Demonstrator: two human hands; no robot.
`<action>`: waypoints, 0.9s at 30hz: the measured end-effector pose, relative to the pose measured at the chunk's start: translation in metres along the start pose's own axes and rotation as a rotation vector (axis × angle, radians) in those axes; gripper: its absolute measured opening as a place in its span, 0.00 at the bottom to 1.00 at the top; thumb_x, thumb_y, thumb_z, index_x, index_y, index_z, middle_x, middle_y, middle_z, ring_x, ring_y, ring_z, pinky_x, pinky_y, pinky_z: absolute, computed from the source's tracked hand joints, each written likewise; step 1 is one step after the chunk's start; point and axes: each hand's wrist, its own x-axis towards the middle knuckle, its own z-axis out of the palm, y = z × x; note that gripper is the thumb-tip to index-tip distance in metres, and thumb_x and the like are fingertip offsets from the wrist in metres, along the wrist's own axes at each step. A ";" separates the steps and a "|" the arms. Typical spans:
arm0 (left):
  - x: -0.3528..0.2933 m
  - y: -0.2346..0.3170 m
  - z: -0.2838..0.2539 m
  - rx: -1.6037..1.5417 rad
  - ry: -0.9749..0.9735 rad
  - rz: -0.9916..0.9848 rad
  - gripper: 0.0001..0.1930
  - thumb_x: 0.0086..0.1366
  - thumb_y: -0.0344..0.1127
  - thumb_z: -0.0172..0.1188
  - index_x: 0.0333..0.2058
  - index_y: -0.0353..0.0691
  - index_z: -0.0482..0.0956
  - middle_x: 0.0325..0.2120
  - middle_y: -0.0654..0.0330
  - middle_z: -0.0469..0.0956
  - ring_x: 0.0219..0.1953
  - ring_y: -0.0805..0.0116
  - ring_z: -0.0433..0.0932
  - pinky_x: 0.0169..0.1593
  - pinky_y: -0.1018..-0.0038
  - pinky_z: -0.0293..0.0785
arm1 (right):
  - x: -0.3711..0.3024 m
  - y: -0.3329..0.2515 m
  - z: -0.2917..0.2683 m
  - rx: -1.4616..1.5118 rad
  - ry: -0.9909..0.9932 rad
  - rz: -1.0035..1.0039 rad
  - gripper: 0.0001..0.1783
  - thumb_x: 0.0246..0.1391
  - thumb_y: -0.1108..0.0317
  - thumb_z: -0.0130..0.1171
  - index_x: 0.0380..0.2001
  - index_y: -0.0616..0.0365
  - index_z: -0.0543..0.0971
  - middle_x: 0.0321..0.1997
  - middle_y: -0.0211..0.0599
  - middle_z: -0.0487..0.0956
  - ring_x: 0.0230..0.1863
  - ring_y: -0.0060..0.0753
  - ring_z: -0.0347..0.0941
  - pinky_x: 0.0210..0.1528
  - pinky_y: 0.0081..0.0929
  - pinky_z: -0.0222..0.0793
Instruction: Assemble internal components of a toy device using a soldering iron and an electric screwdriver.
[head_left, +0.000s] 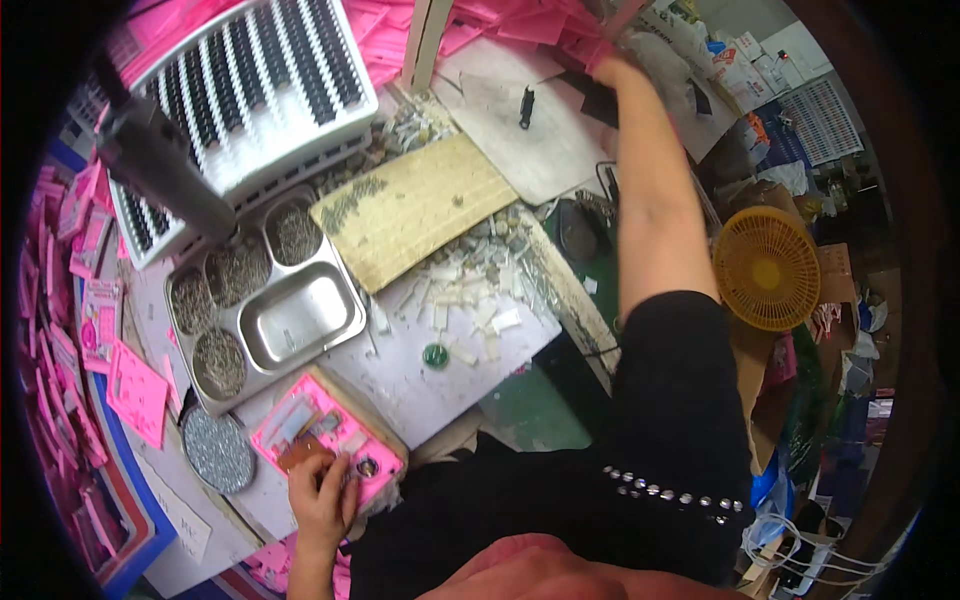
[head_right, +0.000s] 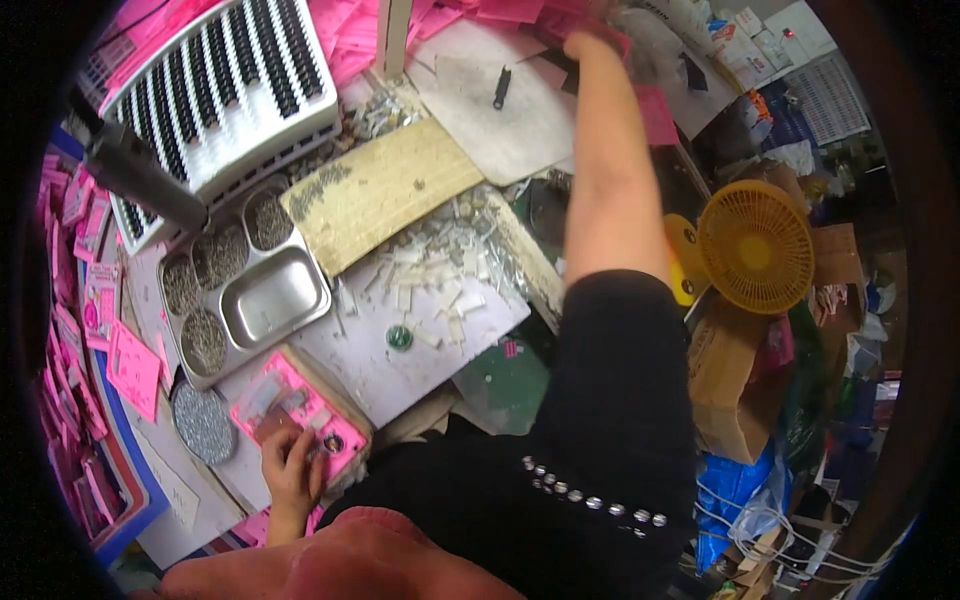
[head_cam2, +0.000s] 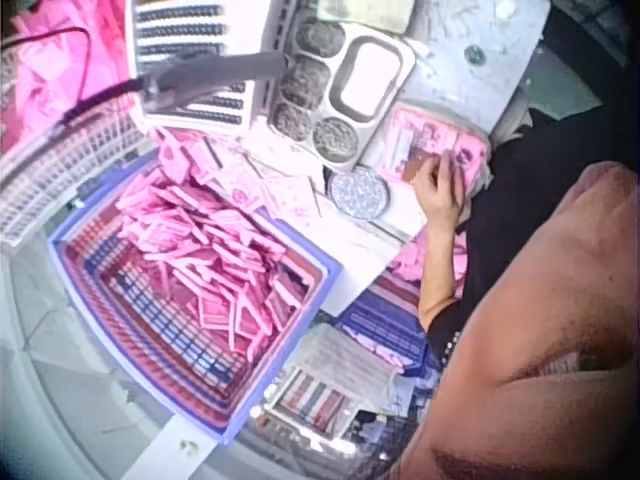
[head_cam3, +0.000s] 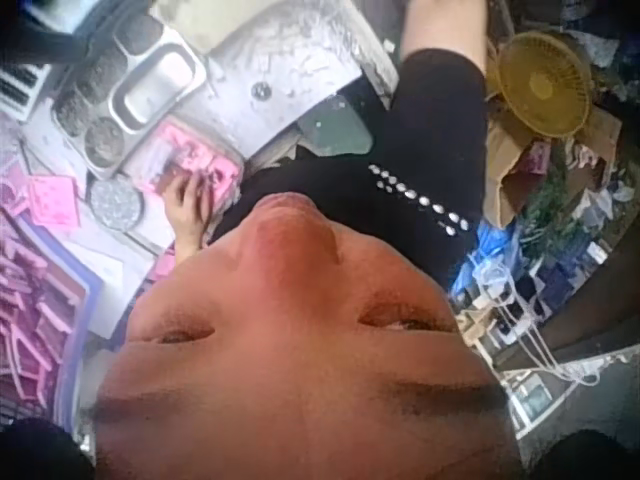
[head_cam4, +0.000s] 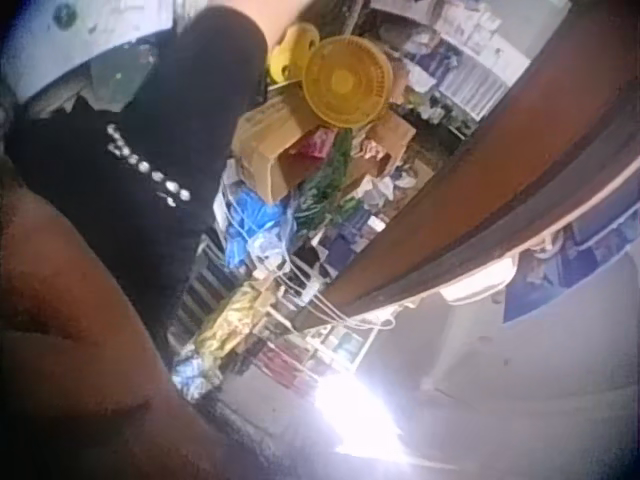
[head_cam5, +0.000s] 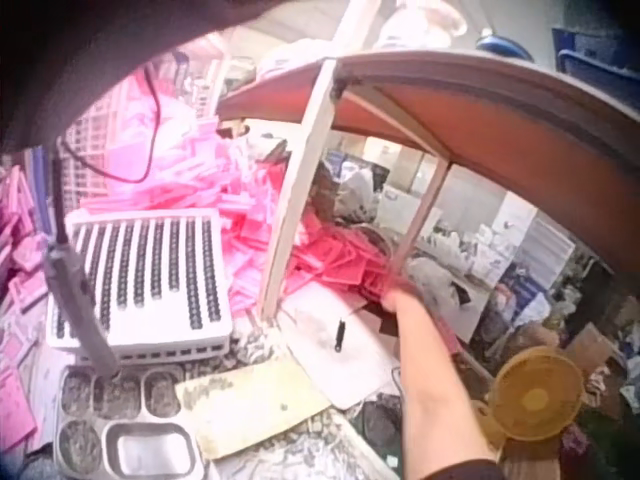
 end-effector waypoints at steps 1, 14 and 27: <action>-0.001 -0.003 0.001 0.018 0.002 0.014 0.26 0.50 0.29 0.72 0.51 0.41 0.83 0.42 0.53 0.77 0.37 0.54 0.75 0.40 0.61 0.71 | 0.010 0.009 0.030 -0.099 -0.028 0.087 0.24 0.64 0.61 0.54 0.61 0.49 0.80 0.66 0.47 0.77 0.67 0.51 0.74 0.65 0.50 0.73; -0.039 -0.018 0.019 -0.007 -0.046 -0.609 0.11 0.53 0.41 0.75 0.33 0.44 0.89 0.29 0.61 0.80 0.35 0.57 0.74 0.42 0.62 0.68 | 0.060 0.006 0.159 -0.054 0.036 0.310 0.29 0.68 0.60 0.47 0.70 0.52 0.68 0.76 0.39 0.61 0.79 0.54 0.50 0.69 0.67 0.61; 0.000 0.002 -0.024 -0.085 0.140 -0.018 0.24 0.56 0.29 0.67 0.53 0.36 0.80 0.43 0.48 0.79 0.43 0.49 0.81 0.46 0.61 0.80 | -0.061 -0.068 -0.100 0.748 0.623 -0.453 0.23 0.61 0.67 0.56 0.59 0.60 0.71 0.53 0.55 0.81 0.51 0.53 0.79 0.51 0.45 0.77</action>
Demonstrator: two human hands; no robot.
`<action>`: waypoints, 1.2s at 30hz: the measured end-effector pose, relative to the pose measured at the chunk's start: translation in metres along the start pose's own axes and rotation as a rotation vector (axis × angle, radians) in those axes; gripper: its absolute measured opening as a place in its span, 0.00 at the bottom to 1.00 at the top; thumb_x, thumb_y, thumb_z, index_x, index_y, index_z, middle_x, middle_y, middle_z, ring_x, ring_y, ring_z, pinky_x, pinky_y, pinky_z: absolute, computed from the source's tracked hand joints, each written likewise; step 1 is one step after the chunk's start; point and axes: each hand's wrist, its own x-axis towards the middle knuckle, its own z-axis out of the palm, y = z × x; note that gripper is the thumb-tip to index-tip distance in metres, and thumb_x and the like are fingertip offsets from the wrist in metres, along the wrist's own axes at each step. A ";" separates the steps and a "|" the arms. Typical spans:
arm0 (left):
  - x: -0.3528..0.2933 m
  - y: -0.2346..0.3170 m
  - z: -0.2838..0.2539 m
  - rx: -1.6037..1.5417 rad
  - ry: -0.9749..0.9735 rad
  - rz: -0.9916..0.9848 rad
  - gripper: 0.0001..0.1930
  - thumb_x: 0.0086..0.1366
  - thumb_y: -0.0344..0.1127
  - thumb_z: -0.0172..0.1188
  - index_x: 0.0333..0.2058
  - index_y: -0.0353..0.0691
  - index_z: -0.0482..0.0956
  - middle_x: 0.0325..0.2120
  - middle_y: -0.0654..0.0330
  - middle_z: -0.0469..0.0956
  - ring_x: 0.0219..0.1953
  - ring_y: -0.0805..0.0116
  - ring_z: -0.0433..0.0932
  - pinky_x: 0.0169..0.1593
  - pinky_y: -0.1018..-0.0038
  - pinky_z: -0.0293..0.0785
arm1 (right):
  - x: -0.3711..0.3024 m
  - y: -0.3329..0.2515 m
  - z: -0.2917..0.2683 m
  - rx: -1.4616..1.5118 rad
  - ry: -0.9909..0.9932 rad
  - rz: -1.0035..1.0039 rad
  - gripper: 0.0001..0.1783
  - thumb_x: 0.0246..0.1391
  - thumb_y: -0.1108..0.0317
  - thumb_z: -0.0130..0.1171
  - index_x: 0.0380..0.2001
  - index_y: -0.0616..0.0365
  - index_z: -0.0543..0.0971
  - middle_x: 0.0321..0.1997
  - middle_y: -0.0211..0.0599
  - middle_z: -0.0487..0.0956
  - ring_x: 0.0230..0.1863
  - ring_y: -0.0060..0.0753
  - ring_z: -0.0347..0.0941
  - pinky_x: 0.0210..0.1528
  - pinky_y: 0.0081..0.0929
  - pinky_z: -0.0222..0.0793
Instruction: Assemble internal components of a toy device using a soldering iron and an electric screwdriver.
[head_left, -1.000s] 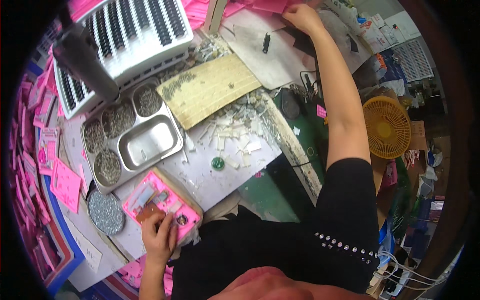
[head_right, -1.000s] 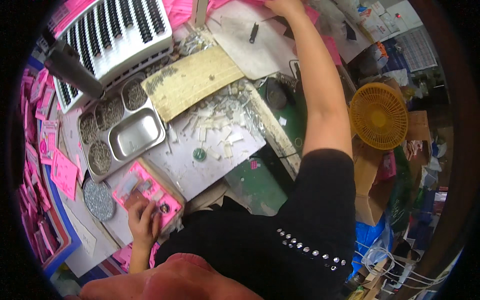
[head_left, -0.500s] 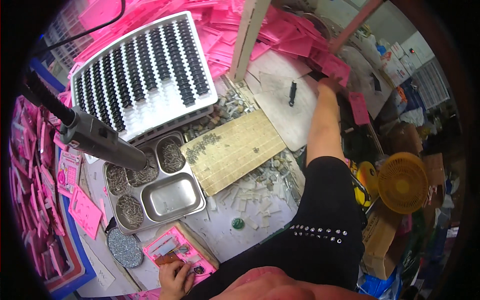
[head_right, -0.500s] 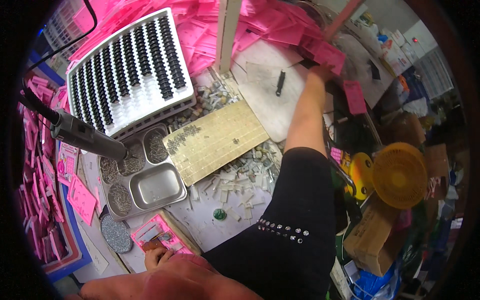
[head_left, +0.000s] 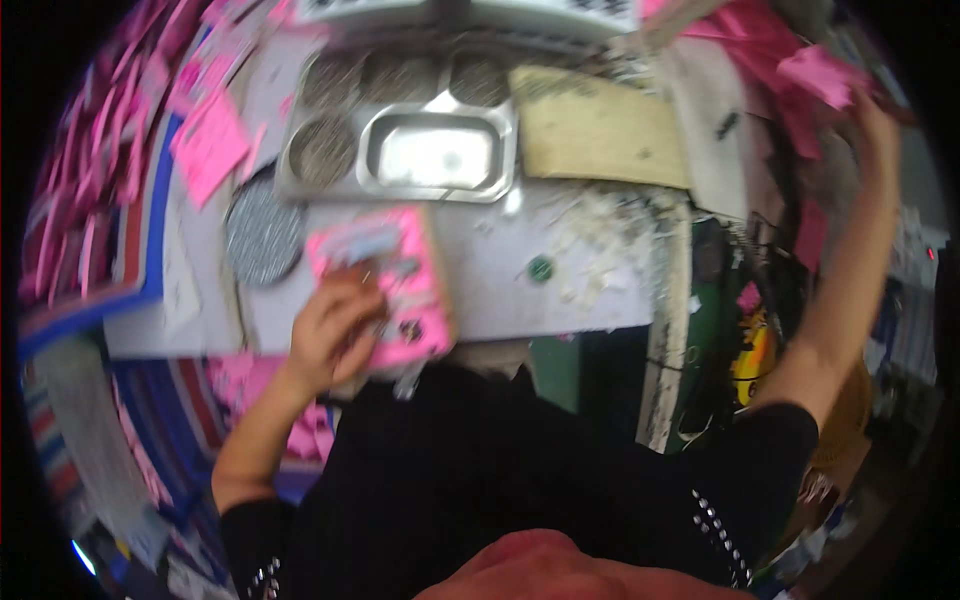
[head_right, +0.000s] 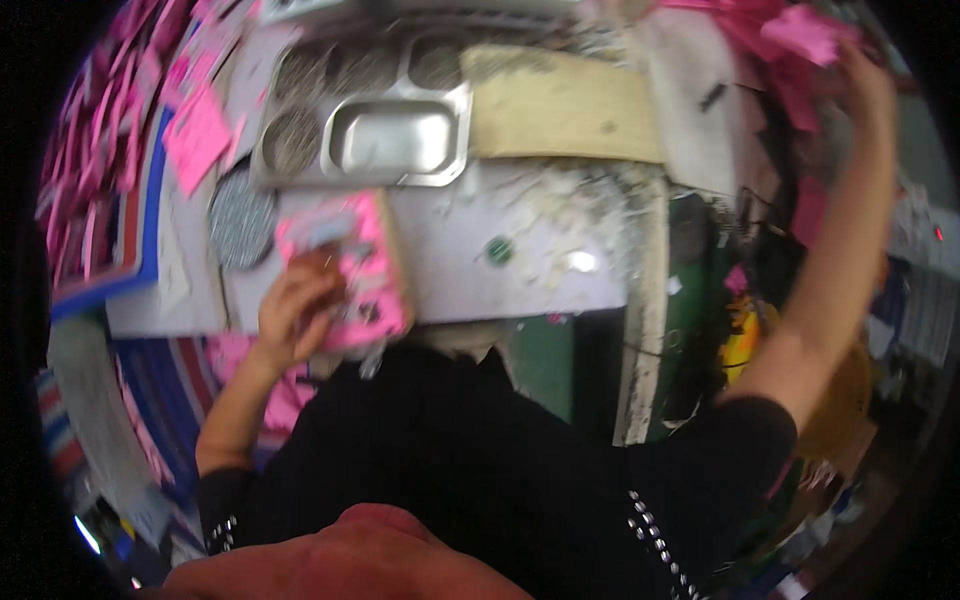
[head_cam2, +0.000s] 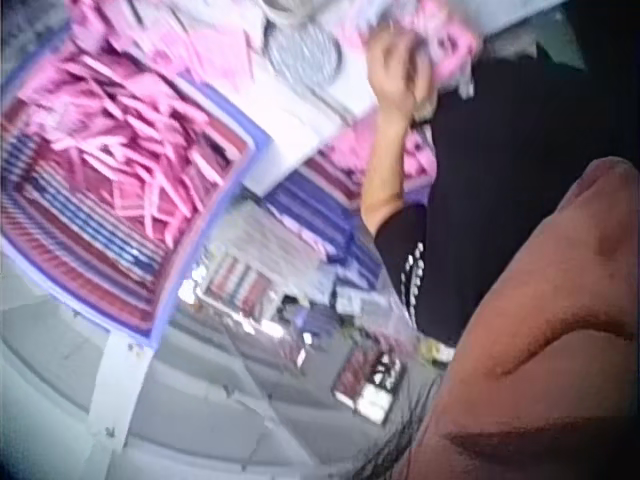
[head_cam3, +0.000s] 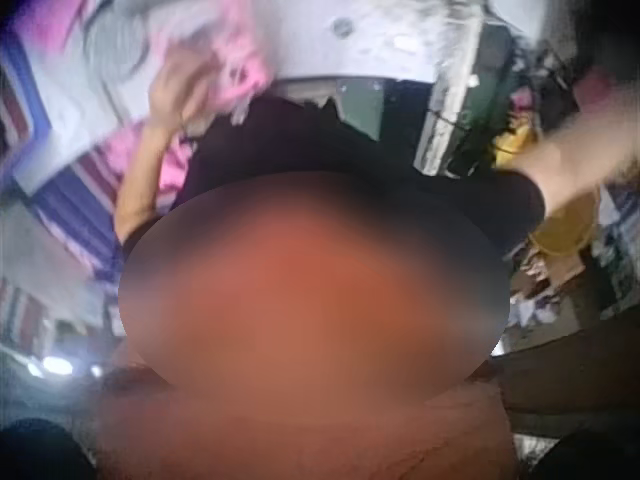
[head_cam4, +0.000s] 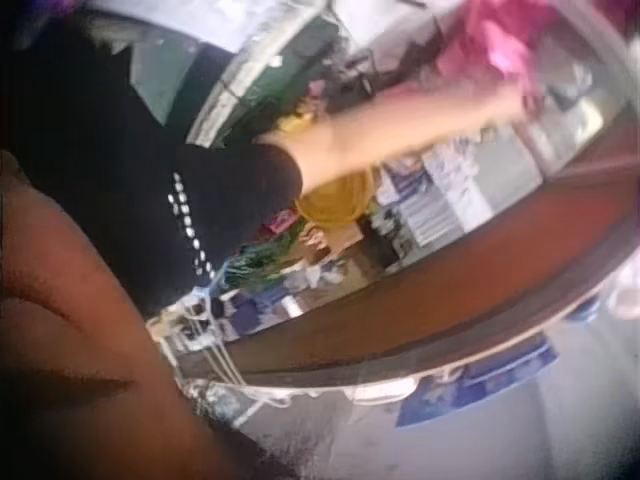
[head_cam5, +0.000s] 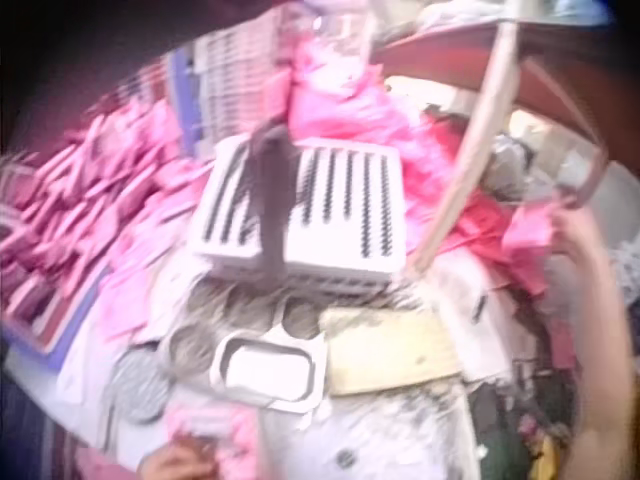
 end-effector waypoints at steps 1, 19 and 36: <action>0.011 0.008 -0.009 -0.053 0.029 -0.049 0.21 0.58 0.26 0.65 0.52 0.34 0.80 0.40 0.50 0.80 0.39 0.53 0.82 0.43 0.66 0.79 | -0.019 -0.038 -0.031 0.129 -0.003 -0.032 0.25 0.61 0.68 0.56 0.60 0.60 0.69 0.53 0.54 0.81 0.50 0.51 0.80 0.50 0.44 0.78; 0.038 0.011 -0.056 -1.090 0.120 -0.641 0.16 0.72 0.41 0.64 0.49 0.35 0.79 0.28 0.67 0.81 0.22 0.83 0.71 0.25 0.84 0.65 | -0.301 -0.387 0.023 1.301 -0.855 0.293 0.28 0.64 0.70 0.65 0.64 0.63 0.70 0.41 0.37 0.83 0.34 0.19 0.79 0.27 0.15 0.72; -0.018 0.019 0.007 -0.033 0.180 -0.507 0.36 0.63 0.38 0.70 0.68 0.37 0.68 0.17 0.59 0.74 0.19 0.67 0.77 0.26 0.69 0.71 | -0.416 -0.343 0.003 0.575 -0.895 -0.116 0.33 0.60 0.63 0.66 0.68 0.53 0.70 0.25 0.39 0.81 0.24 0.41 0.79 0.30 0.35 0.73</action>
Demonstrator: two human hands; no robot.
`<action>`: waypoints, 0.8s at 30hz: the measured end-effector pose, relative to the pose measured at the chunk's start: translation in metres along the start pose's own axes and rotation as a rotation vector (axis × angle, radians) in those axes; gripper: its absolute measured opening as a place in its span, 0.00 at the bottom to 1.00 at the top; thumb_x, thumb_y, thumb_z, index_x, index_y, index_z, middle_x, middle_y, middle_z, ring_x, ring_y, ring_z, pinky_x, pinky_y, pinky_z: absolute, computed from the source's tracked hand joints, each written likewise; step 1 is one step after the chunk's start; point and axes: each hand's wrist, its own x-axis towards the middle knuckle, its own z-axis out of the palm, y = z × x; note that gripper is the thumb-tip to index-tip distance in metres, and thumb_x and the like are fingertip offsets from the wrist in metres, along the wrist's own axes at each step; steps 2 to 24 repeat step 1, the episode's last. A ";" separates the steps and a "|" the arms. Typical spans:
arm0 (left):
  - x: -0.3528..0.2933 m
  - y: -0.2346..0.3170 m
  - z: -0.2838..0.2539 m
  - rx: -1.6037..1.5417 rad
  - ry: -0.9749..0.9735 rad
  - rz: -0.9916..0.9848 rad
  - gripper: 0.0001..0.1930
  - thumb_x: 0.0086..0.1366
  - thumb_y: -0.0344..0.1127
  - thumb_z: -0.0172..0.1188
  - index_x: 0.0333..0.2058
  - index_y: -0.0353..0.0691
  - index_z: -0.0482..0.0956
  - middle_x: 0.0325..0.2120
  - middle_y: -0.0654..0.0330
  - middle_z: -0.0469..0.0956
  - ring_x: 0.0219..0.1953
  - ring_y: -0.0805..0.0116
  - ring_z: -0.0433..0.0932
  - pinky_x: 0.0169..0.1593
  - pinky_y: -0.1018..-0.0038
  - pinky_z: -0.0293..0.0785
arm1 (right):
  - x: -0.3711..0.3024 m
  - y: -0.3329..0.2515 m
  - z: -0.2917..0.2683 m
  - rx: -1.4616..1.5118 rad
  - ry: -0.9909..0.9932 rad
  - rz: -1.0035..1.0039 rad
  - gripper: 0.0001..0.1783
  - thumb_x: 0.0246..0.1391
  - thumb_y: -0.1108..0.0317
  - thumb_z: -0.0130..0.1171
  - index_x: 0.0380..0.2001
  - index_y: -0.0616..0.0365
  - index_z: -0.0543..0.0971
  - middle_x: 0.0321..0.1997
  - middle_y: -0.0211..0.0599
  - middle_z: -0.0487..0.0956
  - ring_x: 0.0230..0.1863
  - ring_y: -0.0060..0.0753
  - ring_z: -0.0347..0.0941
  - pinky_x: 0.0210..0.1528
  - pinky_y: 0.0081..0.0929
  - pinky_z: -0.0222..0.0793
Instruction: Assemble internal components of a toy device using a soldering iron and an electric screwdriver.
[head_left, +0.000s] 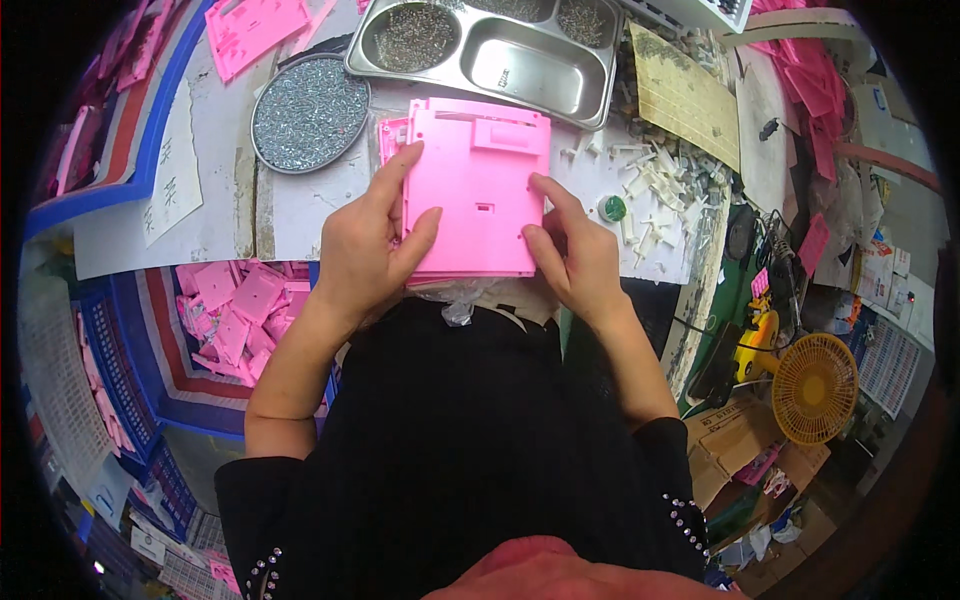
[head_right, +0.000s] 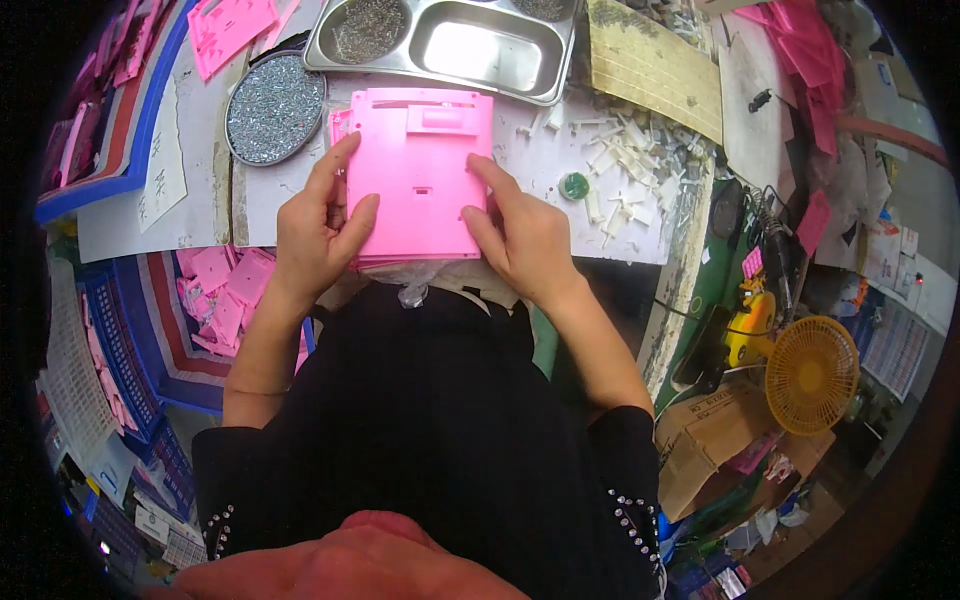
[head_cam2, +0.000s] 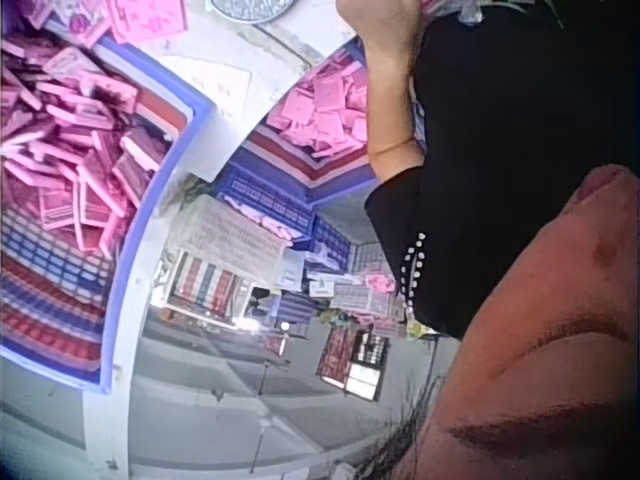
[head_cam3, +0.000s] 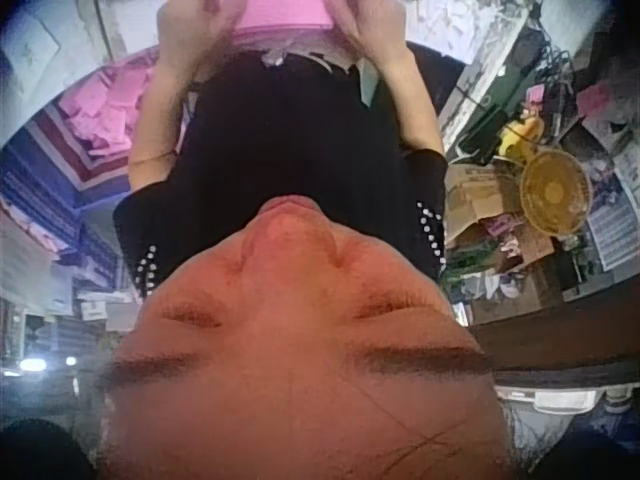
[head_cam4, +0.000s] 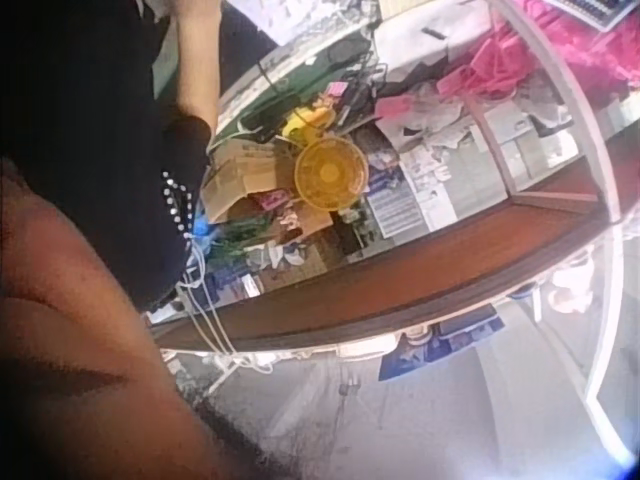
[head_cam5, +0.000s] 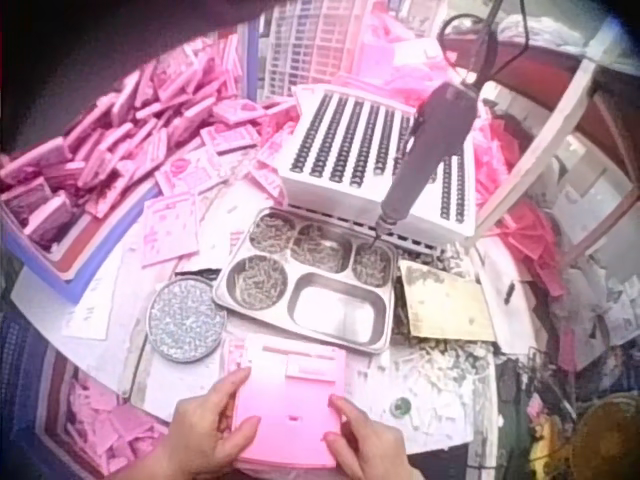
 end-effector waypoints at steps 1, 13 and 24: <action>0.000 -0.002 -0.001 -0.019 -0.002 -0.034 0.36 0.63 0.38 0.70 0.68 0.38 0.68 0.18 0.59 0.74 0.20 0.68 0.78 0.26 0.69 0.71 | 0.004 0.003 0.000 -0.005 -0.021 -0.016 0.34 0.60 0.62 0.66 0.69 0.52 0.70 0.26 0.39 0.81 0.24 0.40 0.79 0.30 0.36 0.73; 0.000 -0.002 -0.001 -0.019 -0.002 -0.034 0.36 0.63 0.38 0.70 0.68 0.38 0.68 0.18 0.59 0.74 0.20 0.68 0.78 0.26 0.69 0.71 | 0.004 0.003 0.000 -0.005 -0.021 -0.016 0.34 0.60 0.62 0.66 0.69 0.52 0.70 0.26 0.39 0.81 0.24 0.40 0.79 0.30 0.36 0.73; 0.000 -0.002 -0.001 -0.019 -0.002 -0.034 0.36 0.63 0.38 0.70 0.68 0.38 0.68 0.18 0.59 0.74 0.20 0.68 0.78 0.26 0.69 0.71 | 0.004 0.003 0.000 -0.005 -0.021 -0.016 0.34 0.60 0.62 0.66 0.69 0.52 0.70 0.26 0.39 0.81 0.24 0.40 0.79 0.30 0.36 0.73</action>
